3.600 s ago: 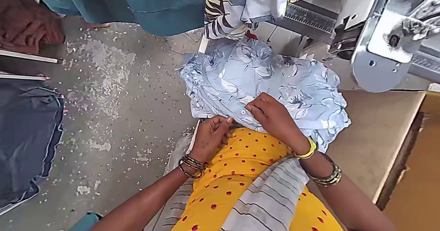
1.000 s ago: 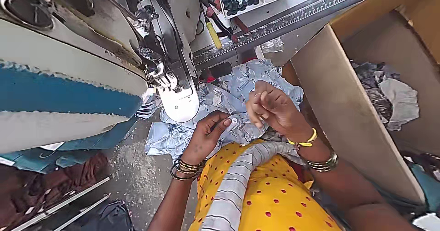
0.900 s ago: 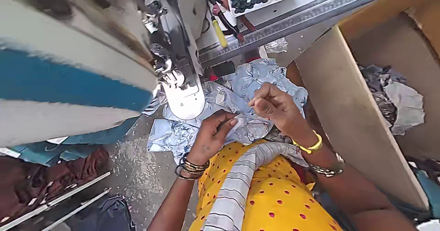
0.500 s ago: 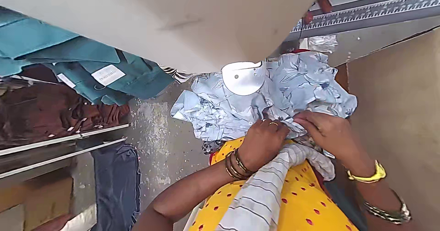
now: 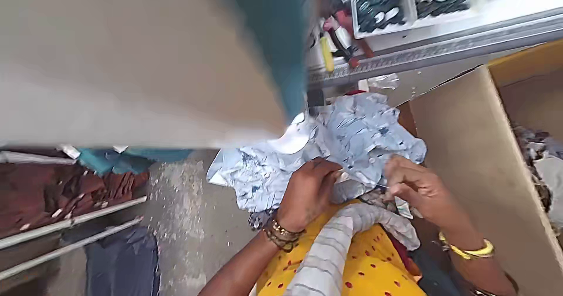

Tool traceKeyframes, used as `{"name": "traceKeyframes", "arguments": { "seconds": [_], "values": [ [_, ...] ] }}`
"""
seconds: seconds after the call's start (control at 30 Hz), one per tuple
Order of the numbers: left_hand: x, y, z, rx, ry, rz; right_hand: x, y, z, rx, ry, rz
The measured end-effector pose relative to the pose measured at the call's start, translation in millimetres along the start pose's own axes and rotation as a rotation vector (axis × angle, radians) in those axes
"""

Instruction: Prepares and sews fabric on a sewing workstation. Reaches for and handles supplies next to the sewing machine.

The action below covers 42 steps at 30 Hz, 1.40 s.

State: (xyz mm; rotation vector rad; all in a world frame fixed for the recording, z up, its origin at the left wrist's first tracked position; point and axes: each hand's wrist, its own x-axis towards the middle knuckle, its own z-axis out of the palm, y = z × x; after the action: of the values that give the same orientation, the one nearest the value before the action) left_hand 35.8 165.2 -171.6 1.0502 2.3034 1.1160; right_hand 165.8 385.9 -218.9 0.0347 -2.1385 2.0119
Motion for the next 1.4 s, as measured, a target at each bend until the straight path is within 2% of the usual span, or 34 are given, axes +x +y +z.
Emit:
{"name": "traceKeyframes", "arguments": {
  "seconds": [0.13, 0.2, 0.23, 0.3, 0.37, 0.4, 0.47, 0.53, 0.6, 0.63, 0.67, 0.7, 0.77, 0.8, 0.83, 0.87, 0.93, 1.03, 1.1, 1.13, 1.23, 1.33, 1.4],
  "values": [
    [8, -1, -2, -0.056, -0.012, 0.064, 31, -19, 30, 0.603, 0.013, 0.078],
    [9, -1, -4, -0.051, -0.035, 0.085, 42, -25, 43, 0.627, 0.073, 0.082],
    [10, -3, -7, -0.041, -0.062, 0.090, 47, -25, 45, 0.460, 0.146, 0.038],
    [10, -10, -13, -0.011, -0.146, 0.092, 52, -15, 47, -0.099, 0.270, -0.101],
    [10, -15, -16, -0.005, -0.170, 0.096, 51, -5, 50, -0.610, 0.307, -0.183],
    [9, -17, -16, -0.030, -0.152, 0.098, 49, 1, 52, -0.768, 0.312, -0.193],
    [11, -19, -19, -0.116, -0.113, 0.087, 47, 6, 54, -0.828, 0.342, -0.148],
    [15, -18, -24, -0.207, -0.104, 0.070, 47, -1, 57, -0.634, 0.404, -0.110],
    [17, -16, -24, -0.260, -0.133, 0.106, 49, -19, 70, -0.496, 0.474, -0.229],
    [18, -13, -23, -0.275, -0.156, 0.143, 51, -23, 72, -0.530, 0.513, -0.312],
    [20, -8, -22, -0.287, -0.165, 0.176, 56, -20, 62, -0.657, 0.581, -0.318],
    [22, -3, -24, -0.290, -0.159, 0.194, 62, -8, 42, -0.806, 0.685, -0.208],
    [22, 0, -30, -0.306, -0.143, 0.200, 76, 31, -27, -0.899, 0.792, 0.299],
    [23, -3, -33, -0.326, -0.131, 0.182, 82, 47, -61, -0.855, 0.745, 0.548],
    [25, -7, -34, -0.343, -0.119, 0.147, 86, 60, -83, -0.859, 0.661, 0.662],
    [28, -10, -32, -0.359, -0.095, 0.100, 91, 64, -91, -0.851, 0.563, 0.677],
    [35, -7, -25, -0.393, -0.040, 0.015, 105, 58, -73, -0.768, 0.436, 0.550],
    [58, 5, -13, -0.524, -0.095, 0.134, 145, 55, -29, -0.581, 0.354, 0.414],
    [71, 13, -8, -0.670, -0.191, 0.218, 164, 67, -8, -0.428, 0.246, 0.450],
    [73, 17, -6, -0.719, -0.217, 0.205, 166, 75, 0, -0.385, 0.204, 0.472],
    [78, 19, -2, -0.678, -0.098, -0.013, 150, 79, 12, -0.343, 0.169, 0.459],
    [89, 8, 2, -0.539, 0.093, -0.280, 117, 68, 13, -0.282, 0.238, 0.453],
    [99, -3, 8, -0.487, 0.159, -0.321, 104, 61, 10, -0.209, 0.317, 0.409]
  ]
}}
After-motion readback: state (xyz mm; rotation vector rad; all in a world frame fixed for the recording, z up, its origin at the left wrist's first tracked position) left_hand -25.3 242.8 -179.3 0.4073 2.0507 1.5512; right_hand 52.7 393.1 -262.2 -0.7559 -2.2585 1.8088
